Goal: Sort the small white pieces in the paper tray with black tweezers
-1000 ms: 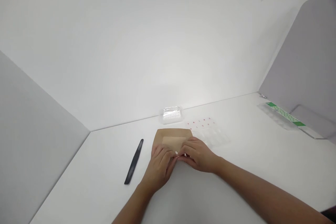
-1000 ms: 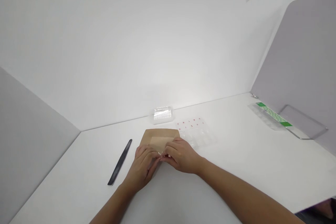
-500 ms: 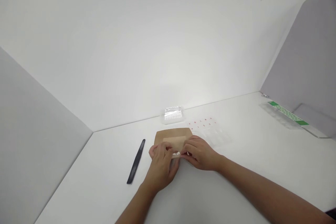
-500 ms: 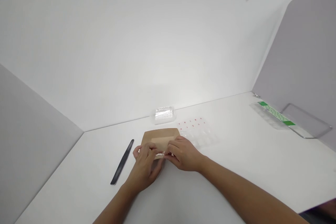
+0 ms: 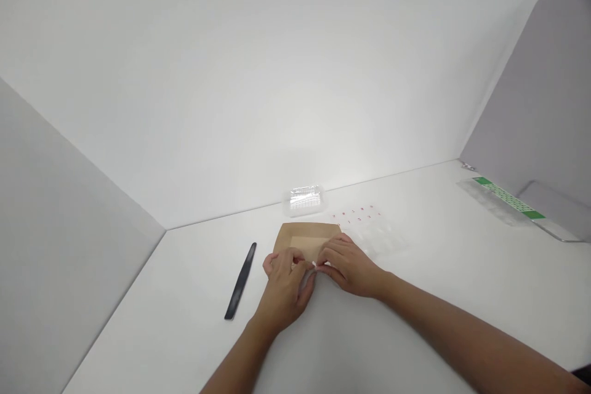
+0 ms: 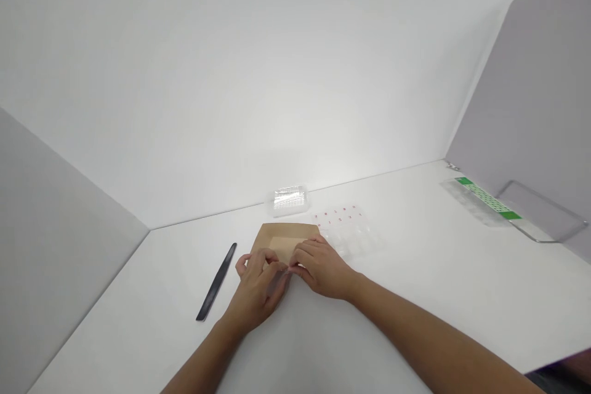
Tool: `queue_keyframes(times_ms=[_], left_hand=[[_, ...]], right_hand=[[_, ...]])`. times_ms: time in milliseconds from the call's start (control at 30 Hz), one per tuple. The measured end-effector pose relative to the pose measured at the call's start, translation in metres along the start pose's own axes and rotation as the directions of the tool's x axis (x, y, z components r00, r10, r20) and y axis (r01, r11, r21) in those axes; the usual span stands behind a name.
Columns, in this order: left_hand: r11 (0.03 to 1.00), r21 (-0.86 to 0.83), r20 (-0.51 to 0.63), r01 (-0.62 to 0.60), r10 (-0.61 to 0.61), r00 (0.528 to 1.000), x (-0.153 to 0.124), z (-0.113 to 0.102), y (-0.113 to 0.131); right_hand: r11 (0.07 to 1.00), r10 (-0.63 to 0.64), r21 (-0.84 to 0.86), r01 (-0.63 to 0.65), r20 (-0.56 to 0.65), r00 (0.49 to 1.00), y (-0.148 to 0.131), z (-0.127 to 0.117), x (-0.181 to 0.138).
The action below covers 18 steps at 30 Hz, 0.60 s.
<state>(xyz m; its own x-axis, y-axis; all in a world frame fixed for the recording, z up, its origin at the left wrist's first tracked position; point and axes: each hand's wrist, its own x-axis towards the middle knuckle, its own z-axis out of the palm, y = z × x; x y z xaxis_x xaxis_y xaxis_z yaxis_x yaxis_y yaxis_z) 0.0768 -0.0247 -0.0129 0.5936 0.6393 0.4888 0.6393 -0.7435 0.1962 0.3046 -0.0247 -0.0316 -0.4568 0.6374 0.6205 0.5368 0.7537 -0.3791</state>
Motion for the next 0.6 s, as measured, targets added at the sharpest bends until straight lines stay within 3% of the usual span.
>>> queue_keyframes(times_ms=[333, 600], left_hand=[[1.0, -0.029, -0.004, -0.011, 0.01, 1.0, -0.0004, 0.0041, -0.0024], [0.997, -0.039, 0.064, -0.068, 0.07, 0.995, -0.0003, 0.003, -0.0029]], right_hand=[[0.996, 0.056, 0.062, -0.063, 0.111, 0.992, 0.0027, 0.0028, -0.0034], [0.998, 0.046, 0.031, -0.052, 0.158, 0.986, 0.0027, 0.0009, -0.0043]])
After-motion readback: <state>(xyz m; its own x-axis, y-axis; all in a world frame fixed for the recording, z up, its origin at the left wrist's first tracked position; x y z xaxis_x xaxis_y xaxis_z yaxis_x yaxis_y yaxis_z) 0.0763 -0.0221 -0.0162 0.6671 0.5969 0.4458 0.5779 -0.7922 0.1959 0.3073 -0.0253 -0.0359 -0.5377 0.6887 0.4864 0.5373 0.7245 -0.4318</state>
